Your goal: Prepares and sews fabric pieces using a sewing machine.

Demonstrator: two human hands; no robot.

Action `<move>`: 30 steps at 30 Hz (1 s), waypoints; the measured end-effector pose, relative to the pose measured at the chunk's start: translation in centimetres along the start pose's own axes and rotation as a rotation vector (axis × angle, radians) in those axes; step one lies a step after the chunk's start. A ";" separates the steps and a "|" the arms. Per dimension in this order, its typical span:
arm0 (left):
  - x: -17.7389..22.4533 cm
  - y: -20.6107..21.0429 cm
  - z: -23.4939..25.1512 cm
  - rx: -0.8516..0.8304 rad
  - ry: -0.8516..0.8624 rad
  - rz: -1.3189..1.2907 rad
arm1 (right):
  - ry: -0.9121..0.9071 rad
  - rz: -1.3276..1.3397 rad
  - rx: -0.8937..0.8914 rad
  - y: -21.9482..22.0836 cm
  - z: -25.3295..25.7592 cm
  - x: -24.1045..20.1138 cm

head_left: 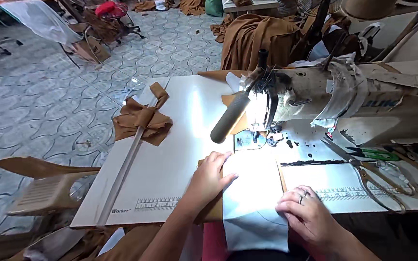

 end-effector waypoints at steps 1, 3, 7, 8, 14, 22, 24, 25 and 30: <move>-0.1 0.0 0.5 -0.042 -0.021 -0.004 | 0.029 -0.013 0.026 0.0 0.3 0.2; -0.5 -0.1 1.2 -0.044 -0.022 -0.031 | 0.073 -0.100 0.078 0.1 0.9 0.4; -0.8 -0.1 1.5 -0.020 -0.001 -0.060 | 0.105 -0.157 0.108 0.5 1.2 0.9; -0.7 0.0 1.6 -0.025 -0.005 -0.037 | 0.107 -0.156 0.112 0.5 1.1 0.9; -0.4 0.0 2.2 0.075 0.047 -0.142 | 0.158 -0.223 0.161 0.3 0.9 1.3; -0.2 -0.1 1.4 -0.043 0.286 -0.170 | 0.136 -0.252 0.128 0.8 1.2 1.1; 0.7 0.3 1.6 -0.126 0.301 -0.102 | 0.105 -0.215 0.087 1.1 1.3 0.8; 1.3 0.6 2.0 -0.168 0.296 -0.090 | 0.091 -0.203 0.089 1.1 1.3 0.7; 4.8 3.3 4.9 -0.253 0.160 -0.025 | 0.063 -0.193 0.152 0.8 1.1 0.4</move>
Point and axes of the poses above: each hand's wrist, its own z-axis towards the middle knuckle, its own y-axis out of the palm, x = y × z, the point moved 10 cm from there along z, towards the middle knuckle, and after that the axes turned 1 degree about x, right-handed, at the moved point
